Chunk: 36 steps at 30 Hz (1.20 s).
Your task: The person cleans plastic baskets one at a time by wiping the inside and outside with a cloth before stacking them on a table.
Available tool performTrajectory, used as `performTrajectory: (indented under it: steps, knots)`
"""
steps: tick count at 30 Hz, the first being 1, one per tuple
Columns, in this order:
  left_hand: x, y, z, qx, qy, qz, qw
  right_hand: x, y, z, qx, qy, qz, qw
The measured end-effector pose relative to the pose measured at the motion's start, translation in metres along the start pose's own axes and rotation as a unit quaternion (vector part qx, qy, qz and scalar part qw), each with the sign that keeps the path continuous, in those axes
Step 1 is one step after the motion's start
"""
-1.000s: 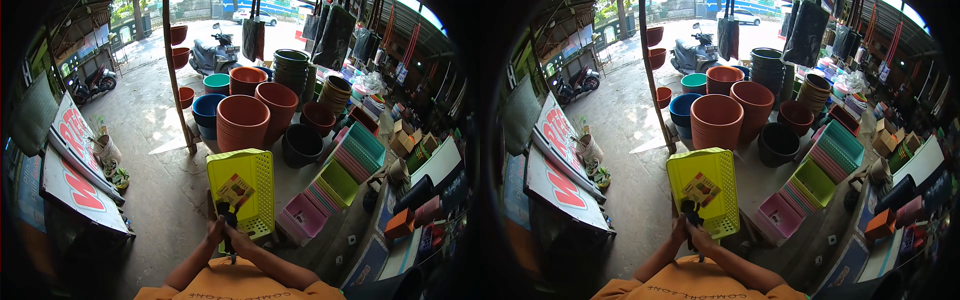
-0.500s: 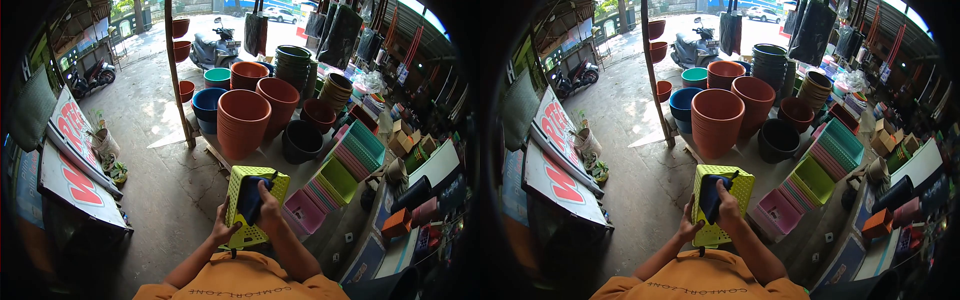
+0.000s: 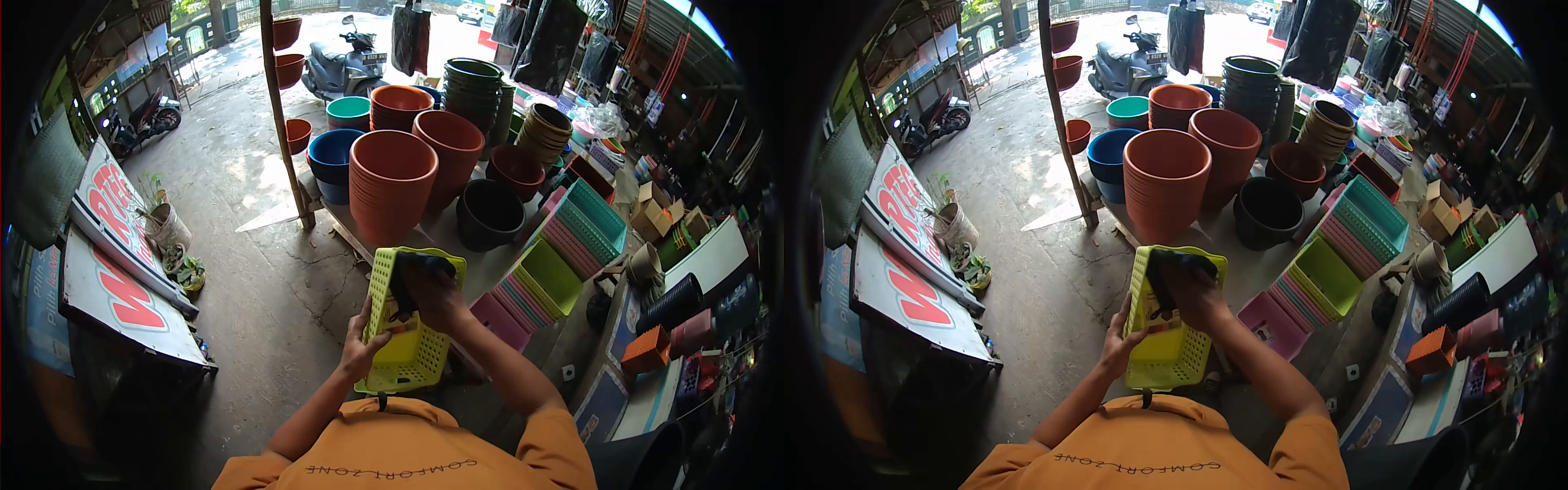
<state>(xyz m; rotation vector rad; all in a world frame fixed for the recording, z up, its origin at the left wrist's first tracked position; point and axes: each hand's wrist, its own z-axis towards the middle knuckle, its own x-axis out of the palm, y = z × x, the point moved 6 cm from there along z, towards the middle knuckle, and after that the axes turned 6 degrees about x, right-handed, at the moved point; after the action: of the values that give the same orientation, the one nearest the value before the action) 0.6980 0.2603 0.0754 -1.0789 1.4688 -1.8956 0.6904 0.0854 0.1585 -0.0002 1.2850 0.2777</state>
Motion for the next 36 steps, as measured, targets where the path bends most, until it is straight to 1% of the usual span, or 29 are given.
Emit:
performTrajectory:
  steps: [1,2,3,4,5,7,8,10,11,13,14,16,17,18,20,21,22,23,25,26,28,29,30,31,32,33,34,35,36]
  knots:
    - [-0.001,-0.002,0.001,-0.002,0.001,0.001,1.0,0.016,-0.015,0.001,0.066,0.078,0.014,0.995]
    - [-0.005,-0.004,0.0,0.006,-0.01,0.061,0.998,0.026,-0.016,-0.002,0.068,0.08,0.016,0.994]
    - [-0.008,-0.006,-0.001,0.014,-0.022,0.12,0.992,0.033,-0.016,-0.006,0.06,0.053,-0.04,0.996]
    - [-0.01,-0.003,0.0,0.016,-0.034,0.088,0.995,0.032,-0.01,-0.009,0.051,0.026,-0.096,0.994]
    - [-0.014,0.0,0.0,0.015,-0.035,0.088,0.995,0.032,-0.005,-0.012,0.05,0.026,-0.095,0.994]
    - [-0.02,-0.007,-0.002,0.072,-0.042,0.172,0.982,0.039,0.004,-0.021,0.075,0.076,-0.143,0.984]
    - [-0.02,-0.009,-0.005,0.069,-0.044,0.174,0.981,0.045,0.01,-0.028,0.074,0.078,-0.141,0.984]
    - [-0.021,-0.013,-0.005,0.051,-0.063,0.146,0.986,0.066,0.023,-0.043,0.04,0.178,-0.117,0.976]
    - [-0.022,-0.01,-0.004,0.052,-0.063,0.146,0.986,0.064,0.033,-0.046,0.04,0.178,-0.116,0.976]
    - [-0.025,-0.009,-0.003,0.101,-0.06,0.231,0.966,0.076,0.061,-0.059,0.031,0.339,0.019,0.94]
    - [-0.024,-0.012,-0.003,0.102,-0.056,0.231,0.966,0.076,0.069,-0.06,0.035,0.336,0.019,0.941]
    - [-0.015,-0.021,-0.003,0.125,-0.004,0.259,0.958,0.077,0.094,-0.066,-0.026,0.374,0.166,0.912]
    - [-0.015,-0.018,-0.004,0.129,-0.003,0.26,0.957,0.095,0.087,-0.08,0.053,0.39,0.291,0.872]
    - [-0.017,-0.011,-0.008,0.119,-0.018,0.247,0.962,0.122,0.083,-0.099,0.126,0.395,0.409,0.813]
    - [-0.025,0.0,-0.008,0.084,-0.06,0.204,0.974,0.158,0.1,-0.117,0.173,0.381,0.599,0.683]
    - [-0.023,-0.004,-0.005,0.096,-0.059,0.209,0.971,0.129,0.107,-0.115,0.174,0.322,0.61,0.703]
    - [-0.023,-0.001,-0.003,0.037,-0.082,0.066,0.994,0.102,0.109,-0.108,0.198,0.347,0.545,0.737]
    - [-0.02,0.003,-0.004,-0.026,-0.1,-0.08,0.991,0.096,0.112,-0.105,0.139,0.303,0.544,0.77]
    - [-0.019,0.002,-0.002,-0.044,-0.106,-0.117,0.986,0.04,0.119,-0.088,0.035,0.231,0.367,0.901]
    - [-0.019,0.006,-0.001,-0.054,-0.114,-0.136,0.983,0.04,0.116,-0.091,0.038,0.231,0.365,0.901]
    - [-0.026,0.025,-0.003,-0.069,-0.123,-0.154,0.978,0.036,0.113,-0.096,-0.008,0.158,0.203,0.966]
    - [-0.035,0.047,-0.004,-0.077,-0.116,-0.07,0.988,0.033,0.109,-0.096,-0.005,0.16,0.205,0.966]
    - [-0.042,0.06,-0.006,-0.085,-0.108,0.014,0.99,0.031,0.102,-0.094,-0.011,0.191,0.181,0.965]
    - [-0.044,0.056,-0.009,-0.087,-0.109,0.014,0.99,0.03,0.096,-0.093,-0.017,0.221,0.156,0.963]
    - [-0.045,0.033,-0.012,-0.022,-0.1,0.247,0.964,0.022,0.088,-0.093,-0.019,0.168,0.184,0.968]
    - [-0.042,0.011,-0.017,0.045,-0.084,0.467,0.879,0.017,0.082,-0.095,-0.021,0.169,0.186,0.968]
    - [-0.037,-0.006,-0.022,0.117,-0.074,0.592,0.794,0.009,0.076,-0.092,-0.01,0.177,0.207,0.962]
    - [-0.043,-0.015,-0.023,0.118,-0.073,0.595,0.791,0.003,0.069,-0.089,0.002,0.184,0.228,0.956]
    - [-0.037,-0.024,-0.024,0.174,0.028,0.589,0.789,0.004,0.06,-0.089,0.003,0.194,0.225,0.955]
